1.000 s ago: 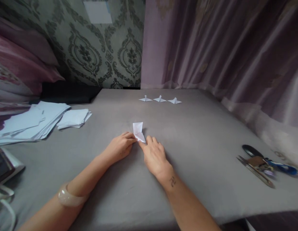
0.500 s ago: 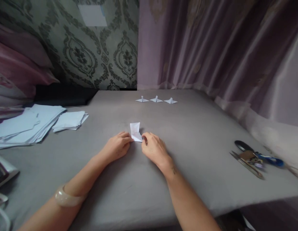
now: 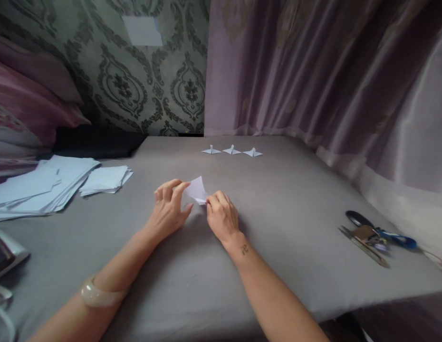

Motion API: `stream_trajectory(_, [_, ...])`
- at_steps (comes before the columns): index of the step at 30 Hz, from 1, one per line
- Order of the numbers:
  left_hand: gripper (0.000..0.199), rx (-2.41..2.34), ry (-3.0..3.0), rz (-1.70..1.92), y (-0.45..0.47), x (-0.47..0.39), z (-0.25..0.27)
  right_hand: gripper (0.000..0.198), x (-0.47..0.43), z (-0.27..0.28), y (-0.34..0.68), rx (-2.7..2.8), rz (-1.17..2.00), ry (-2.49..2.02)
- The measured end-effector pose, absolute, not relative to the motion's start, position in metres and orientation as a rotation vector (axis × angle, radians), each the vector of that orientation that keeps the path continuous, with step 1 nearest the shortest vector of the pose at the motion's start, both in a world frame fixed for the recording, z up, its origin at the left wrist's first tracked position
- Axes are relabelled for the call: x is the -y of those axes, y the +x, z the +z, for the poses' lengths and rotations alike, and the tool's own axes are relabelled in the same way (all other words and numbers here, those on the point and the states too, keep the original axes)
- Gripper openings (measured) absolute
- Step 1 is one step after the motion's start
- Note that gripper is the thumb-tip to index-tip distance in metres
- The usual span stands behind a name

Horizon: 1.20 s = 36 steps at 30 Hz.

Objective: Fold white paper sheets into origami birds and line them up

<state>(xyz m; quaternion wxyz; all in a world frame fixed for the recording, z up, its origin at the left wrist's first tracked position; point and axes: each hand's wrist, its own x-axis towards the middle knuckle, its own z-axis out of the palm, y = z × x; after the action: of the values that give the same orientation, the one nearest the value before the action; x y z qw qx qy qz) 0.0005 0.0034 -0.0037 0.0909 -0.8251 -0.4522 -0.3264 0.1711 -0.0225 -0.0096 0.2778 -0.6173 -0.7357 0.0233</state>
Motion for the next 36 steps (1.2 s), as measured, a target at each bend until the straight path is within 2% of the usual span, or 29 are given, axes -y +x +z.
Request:
stream_trajectory(2, [0.043,1.262,-2.454,-0.923,0.0,-0.002,-0.004,0.017,0.022,-0.008,0.171,2.009,-0.06,-1.63])
stream_trajectory(5, [0.023,1.163,-2.517,-0.83,-0.002,-0.002,-0.005,0.022,0.023,-0.008,0.171,2.068,-0.168,-1.599])
stream_trajectory(12, [0.014,1.022,-2.846,-0.541,-0.004,-0.006,-0.007,0.022,0.034,-0.001,0.173,2.243,-0.075,-1.66])
stream_trajectory(19, [0.011,1.041,-2.908,-0.5,-0.002,-0.004,-0.004,0.023,0.04,0.003,0.175,2.368,0.027,-1.748])
stream_trajectory(27, [0.025,1.203,-2.97,-0.659,-0.006,-0.008,-0.006,0.021,0.04,0.007,0.178,2.248,0.312,-1.923])
stream_trajectory(31, [0.021,1.303,-2.947,-0.705,-0.004,-0.009,-0.009,0.024,0.038,0.004,0.176,2.171,0.329,-1.965])
stream_trajectory(36, [0.015,1.351,-2.89,-0.689,0.001,-0.008,-0.014,0.017,0.037,-0.004,0.174,2.109,0.318,-1.978])
